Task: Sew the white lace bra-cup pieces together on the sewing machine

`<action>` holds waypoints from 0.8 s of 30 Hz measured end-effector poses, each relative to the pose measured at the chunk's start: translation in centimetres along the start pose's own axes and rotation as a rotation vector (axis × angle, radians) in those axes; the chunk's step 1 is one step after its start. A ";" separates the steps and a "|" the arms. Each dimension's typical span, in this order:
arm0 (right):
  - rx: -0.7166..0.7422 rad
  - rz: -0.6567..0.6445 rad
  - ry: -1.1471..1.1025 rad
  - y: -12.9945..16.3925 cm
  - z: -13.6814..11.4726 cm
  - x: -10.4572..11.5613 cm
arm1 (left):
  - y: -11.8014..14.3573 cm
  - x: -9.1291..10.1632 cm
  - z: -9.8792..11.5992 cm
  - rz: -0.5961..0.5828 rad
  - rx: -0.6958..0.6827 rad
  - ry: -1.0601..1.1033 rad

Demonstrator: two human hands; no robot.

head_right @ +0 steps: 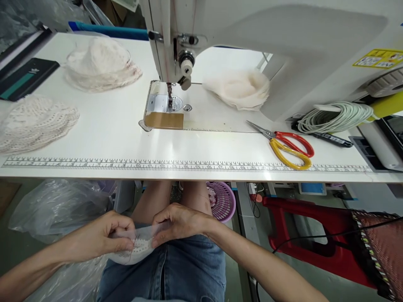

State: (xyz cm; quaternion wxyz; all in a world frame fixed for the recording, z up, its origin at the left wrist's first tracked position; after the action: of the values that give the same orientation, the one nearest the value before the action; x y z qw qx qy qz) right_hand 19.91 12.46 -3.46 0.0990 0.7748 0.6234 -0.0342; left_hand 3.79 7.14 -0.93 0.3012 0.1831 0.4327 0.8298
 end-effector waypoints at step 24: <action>0.041 0.026 0.027 -0.3 0.4 0.0 | 0.8 0.4 -1.1 0.032 -0.037 0.088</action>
State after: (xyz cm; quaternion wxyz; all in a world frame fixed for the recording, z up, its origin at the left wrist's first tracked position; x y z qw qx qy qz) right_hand 19.61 12.41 -3.89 0.0750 0.7853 0.6136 -0.0352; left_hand 2.55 6.40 -0.87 0.2718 0.1478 0.4270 0.8497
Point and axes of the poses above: each hand's wrist, its own y-axis away from the middle knuckle, its own x-axis out of the back of the hand, z = x × y, the point moved 4 cm from there along -y, towards the middle knuckle, and after that the axes turned 9 degrees about x, right-handed, at the moved point
